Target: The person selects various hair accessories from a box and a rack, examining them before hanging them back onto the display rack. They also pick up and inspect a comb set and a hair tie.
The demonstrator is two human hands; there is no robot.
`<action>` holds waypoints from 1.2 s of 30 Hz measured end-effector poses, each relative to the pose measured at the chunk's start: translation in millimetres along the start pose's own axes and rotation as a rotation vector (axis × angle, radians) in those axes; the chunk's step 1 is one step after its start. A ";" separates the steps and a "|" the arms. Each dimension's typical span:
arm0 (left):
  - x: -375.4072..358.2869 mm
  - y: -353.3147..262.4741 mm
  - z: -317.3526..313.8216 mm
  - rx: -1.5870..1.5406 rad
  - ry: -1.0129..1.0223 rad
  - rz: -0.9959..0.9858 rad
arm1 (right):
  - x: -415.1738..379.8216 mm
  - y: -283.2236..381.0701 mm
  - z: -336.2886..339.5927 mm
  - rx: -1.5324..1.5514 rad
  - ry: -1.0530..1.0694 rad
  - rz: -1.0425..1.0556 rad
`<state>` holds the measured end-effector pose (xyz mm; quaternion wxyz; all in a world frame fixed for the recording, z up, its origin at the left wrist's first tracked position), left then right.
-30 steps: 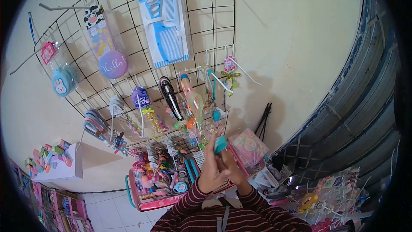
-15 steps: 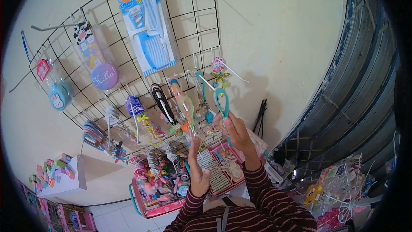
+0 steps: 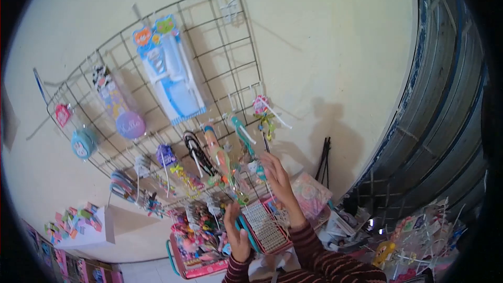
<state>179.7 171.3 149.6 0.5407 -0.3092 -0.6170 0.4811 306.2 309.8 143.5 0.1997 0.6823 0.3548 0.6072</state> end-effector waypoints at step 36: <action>-420.0 -96.0 -181.1 -0.476 1.150 -0.096 | -531.2 405.8 157.1 -0.723 -0.513 -0.506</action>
Point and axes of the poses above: each hand's wrist, its own x-axis towards the middle knuckle, its own z-axis out of the back of the hand, y = z × x, the point moved 10 cm from there along x, towards the middle knuckle, and after that the axes turned 10 degrees about z, right-handed, at the moved point
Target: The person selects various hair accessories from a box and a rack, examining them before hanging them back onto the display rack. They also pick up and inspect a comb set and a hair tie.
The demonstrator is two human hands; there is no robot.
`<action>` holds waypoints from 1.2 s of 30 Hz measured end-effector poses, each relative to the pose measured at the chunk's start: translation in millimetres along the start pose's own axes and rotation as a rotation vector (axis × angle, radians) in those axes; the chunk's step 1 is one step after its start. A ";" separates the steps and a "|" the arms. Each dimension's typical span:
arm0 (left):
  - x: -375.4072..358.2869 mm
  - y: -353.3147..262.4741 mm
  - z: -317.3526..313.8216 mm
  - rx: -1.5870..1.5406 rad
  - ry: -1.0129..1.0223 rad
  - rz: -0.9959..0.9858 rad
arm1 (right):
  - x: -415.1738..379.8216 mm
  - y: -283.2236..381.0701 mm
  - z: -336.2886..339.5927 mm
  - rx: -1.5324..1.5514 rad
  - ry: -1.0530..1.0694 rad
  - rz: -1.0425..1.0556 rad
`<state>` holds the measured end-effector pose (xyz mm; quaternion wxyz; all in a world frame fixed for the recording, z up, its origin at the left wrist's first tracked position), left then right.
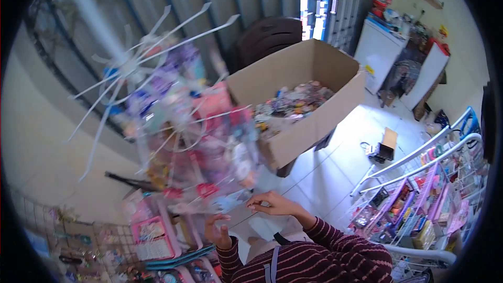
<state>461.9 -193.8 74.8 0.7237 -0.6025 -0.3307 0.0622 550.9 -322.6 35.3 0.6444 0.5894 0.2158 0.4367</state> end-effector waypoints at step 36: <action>213.9 96.9 -324.5 -0.081 0.125 0.493 | 60.8 -68.1 439.1 -0.689 -0.156 -0.011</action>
Point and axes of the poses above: each hand's wrist, its own x-axis towards the middle knuckle, its own z-axis out of the back of the hand, y = z × x, the point moved 10 cm from there along x, towards the middle knuckle, and after that the axes turned 10 degrees about z, right-handed, at the moved point
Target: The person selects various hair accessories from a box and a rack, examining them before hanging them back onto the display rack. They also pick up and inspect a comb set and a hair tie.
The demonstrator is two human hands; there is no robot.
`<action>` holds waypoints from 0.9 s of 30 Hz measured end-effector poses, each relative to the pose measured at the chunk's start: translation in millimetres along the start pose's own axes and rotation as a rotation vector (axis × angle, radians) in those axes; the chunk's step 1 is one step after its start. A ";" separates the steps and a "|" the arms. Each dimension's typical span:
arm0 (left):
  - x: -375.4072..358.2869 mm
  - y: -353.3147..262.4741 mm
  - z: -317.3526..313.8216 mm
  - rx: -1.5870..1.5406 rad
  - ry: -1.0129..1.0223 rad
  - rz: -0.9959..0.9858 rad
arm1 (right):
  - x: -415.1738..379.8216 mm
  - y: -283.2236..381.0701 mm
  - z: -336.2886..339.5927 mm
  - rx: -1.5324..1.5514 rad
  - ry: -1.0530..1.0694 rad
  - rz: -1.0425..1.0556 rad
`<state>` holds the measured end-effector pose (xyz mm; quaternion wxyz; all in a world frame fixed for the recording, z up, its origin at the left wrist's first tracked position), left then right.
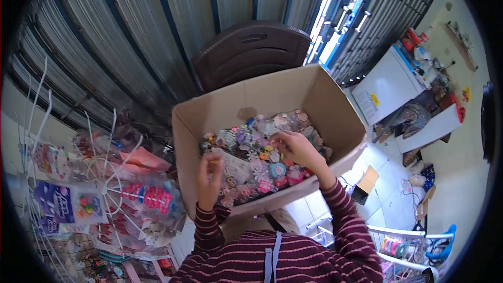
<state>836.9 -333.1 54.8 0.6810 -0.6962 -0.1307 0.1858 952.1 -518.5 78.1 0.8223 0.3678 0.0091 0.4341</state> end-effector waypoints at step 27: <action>132.0 338.0 -4.0 0.603 -0.387 1.050 | 89.8 -209.9 -282.9 -0.169 0.506 -0.010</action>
Point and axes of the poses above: each hand's wrist, its own x-axis towards the middle knuckle, its own z-axis out of the back of the hand, y = z × x, the point moved 10 cm from there along x, towards the middle knuckle, and after that the axes turned 10 degrees about z, right-handed, at the moved point
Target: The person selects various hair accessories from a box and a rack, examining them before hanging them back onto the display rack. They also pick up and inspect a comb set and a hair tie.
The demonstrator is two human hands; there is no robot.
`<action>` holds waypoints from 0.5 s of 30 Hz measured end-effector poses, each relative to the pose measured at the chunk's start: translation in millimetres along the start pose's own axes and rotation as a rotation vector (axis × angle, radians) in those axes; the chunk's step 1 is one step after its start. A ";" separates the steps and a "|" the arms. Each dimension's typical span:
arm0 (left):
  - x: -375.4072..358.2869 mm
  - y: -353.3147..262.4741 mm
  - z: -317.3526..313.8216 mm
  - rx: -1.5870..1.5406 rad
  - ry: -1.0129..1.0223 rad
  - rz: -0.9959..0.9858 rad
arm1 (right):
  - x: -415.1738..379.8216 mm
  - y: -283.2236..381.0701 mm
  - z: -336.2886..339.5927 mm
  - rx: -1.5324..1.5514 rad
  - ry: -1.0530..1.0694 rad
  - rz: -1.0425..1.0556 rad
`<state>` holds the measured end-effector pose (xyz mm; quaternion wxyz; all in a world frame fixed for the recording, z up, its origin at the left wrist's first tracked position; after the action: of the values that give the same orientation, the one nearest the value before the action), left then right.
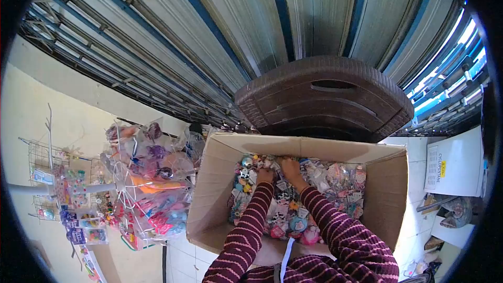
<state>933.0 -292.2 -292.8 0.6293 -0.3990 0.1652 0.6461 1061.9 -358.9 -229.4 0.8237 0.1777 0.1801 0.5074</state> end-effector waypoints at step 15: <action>-205.2 -124.6 144.5 0.537 -0.487 -0.856 | -62.8 39.1 180.2 0.649 -0.628 0.101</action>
<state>983.6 -309.5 -17.8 0.9349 -0.0954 -0.0029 0.3419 1091.3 -418.8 -46.4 0.7145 0.5804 0.0623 0.3857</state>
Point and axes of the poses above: each hand's wrist, its own x-axis towards the middle knuckle, its own z-axis out of the back of the hand, y = z × x, the point moved 10 cm from there along x, towards the middle knuckle, and after that the axes turned 10 degrees about z, right-handed, at the moved point
